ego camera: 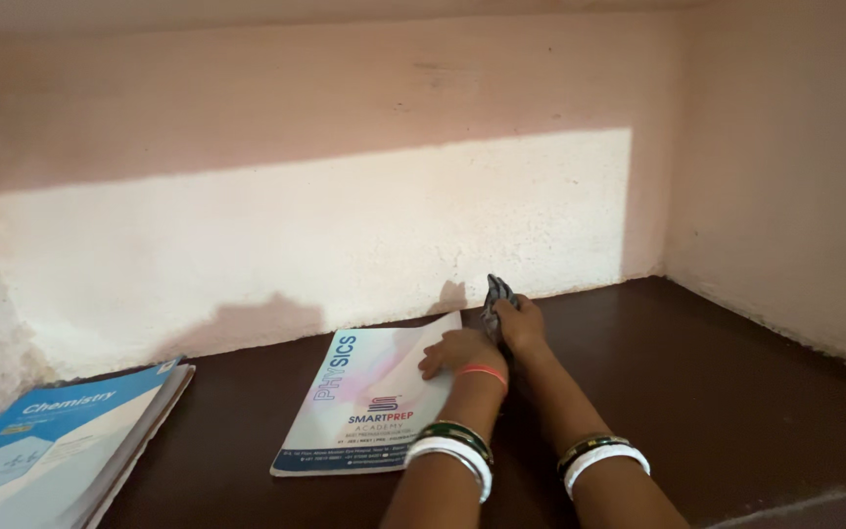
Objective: The person wipes the front and back covers of textbooks with a cloth, flips through the pages, and rearranges them on a shelf.
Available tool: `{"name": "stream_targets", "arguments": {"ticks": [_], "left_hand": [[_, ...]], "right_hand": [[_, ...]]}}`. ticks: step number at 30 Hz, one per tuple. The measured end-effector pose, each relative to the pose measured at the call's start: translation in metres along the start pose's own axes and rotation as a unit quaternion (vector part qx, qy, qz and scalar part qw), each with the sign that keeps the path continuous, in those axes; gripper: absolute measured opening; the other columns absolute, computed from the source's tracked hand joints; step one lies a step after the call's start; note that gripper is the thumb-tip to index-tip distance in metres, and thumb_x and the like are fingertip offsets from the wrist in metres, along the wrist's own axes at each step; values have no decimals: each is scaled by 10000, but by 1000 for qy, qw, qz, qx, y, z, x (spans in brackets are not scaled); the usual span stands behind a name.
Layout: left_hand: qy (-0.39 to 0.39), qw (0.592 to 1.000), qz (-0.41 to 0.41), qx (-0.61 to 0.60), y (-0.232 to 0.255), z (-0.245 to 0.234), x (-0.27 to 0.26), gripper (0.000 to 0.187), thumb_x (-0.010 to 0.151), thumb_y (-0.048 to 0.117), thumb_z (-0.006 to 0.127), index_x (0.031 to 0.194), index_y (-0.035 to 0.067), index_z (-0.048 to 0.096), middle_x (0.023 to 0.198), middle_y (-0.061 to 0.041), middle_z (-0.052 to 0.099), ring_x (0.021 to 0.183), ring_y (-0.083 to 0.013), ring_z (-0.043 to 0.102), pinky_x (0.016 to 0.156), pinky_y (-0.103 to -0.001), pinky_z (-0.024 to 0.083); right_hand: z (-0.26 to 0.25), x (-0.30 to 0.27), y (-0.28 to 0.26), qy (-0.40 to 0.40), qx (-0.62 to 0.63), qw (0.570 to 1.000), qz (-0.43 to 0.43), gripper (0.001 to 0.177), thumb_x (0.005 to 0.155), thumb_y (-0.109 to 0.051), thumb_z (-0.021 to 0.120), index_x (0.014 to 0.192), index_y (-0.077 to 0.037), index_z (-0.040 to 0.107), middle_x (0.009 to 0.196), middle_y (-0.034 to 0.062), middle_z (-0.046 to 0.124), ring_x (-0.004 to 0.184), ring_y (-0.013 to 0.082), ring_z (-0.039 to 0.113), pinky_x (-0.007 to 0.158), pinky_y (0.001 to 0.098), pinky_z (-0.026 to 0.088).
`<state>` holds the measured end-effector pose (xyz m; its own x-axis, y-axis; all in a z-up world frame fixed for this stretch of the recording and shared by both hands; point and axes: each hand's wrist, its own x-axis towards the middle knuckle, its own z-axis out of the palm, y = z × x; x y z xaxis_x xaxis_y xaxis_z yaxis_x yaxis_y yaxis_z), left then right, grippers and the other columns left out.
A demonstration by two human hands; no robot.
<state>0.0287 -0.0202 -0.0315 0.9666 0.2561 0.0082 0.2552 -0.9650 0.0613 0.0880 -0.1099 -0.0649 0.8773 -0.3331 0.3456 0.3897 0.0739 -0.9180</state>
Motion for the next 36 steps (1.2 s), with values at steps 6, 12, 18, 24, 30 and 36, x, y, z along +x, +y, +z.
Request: {"name": "stream_targets", "arguments": {"ticks": [6, 12, 18, 24, 30, 36], "left_hand": [[210, 941, 226, -140, -56, -81, 59, 262, 914, 220, 613, 1057, 47, 749, 1122, -211, 723, 1070, -352, 699, 902, -438, 570], [221, 817, 279, -454, -136, -199, 65, 331, 841, 55, 541, 1079, -131, 677, 1019, -266, 722, 962, -370, 703, 880, -427, 571], [43, 648, 337, -682, -230, -144, 17, 391, 906, 112, 588, 1217, -117, 652, 1012, -134, 727, 863, -205, 686, 771, -328, 553], [16, 703, 314, -638, -265, 9, 99, 406, 920, 94, 553, 1267, -106, 622, 1057, -161, 733, 909, -224, 691, 819, -366, 577], [179, 902, 114, -377, -248, 22, 126, 659, 939, 394, 584, 1493, 65, 446, 1296, -255, 643, 1180, -381, 626, 1011, -442, 521], [-2, 896, 88, -436, -246, 3, 82, 951, 838, 830, 201, 1617, 295, 309, 1674, -124, 256, 1558, -381, 153, 1281, -541, 69]], "right_hand": [[3, -21, -19, -3, 66, 996, 59, 214, 870, -165, 626, 1027, -26, 668, 720, 78, 618, 563, 187, 508, 484, 341, 400], [-4, -19, -30, -6, 91, 989, 121, 229, 911, -212, 610, 1065, -49, 654, 761, 83, 630, 613, 212, 564, 522, 353, 463], [-9, -30, -38, -76, 219, 959, 161, 359, 948, -349, 549, 1071, -32, 663, 854, 135, 712, 706, 251, 668, 611, 380, 562], [-15, -1, -19, 48, 23, 998, 45, 281, 936, -232, 618, 1129, -35, 673, 835, 91, 617, 698, 194, 578, 607, 362, 498], [19, -25, -41, -10, -26, 994, -104, 359, 932, -252, 576, 1218, -44, 639, 811, 48, 644, 665, 157, 562, 575, 330, 475], [110, -140, -83, -385, -506, 757, -154, 663, 998, -610, 349, 1594, -327, 287, 1640, 71, 283, 1485, 329, 251, 1197, 572, 222]]}}
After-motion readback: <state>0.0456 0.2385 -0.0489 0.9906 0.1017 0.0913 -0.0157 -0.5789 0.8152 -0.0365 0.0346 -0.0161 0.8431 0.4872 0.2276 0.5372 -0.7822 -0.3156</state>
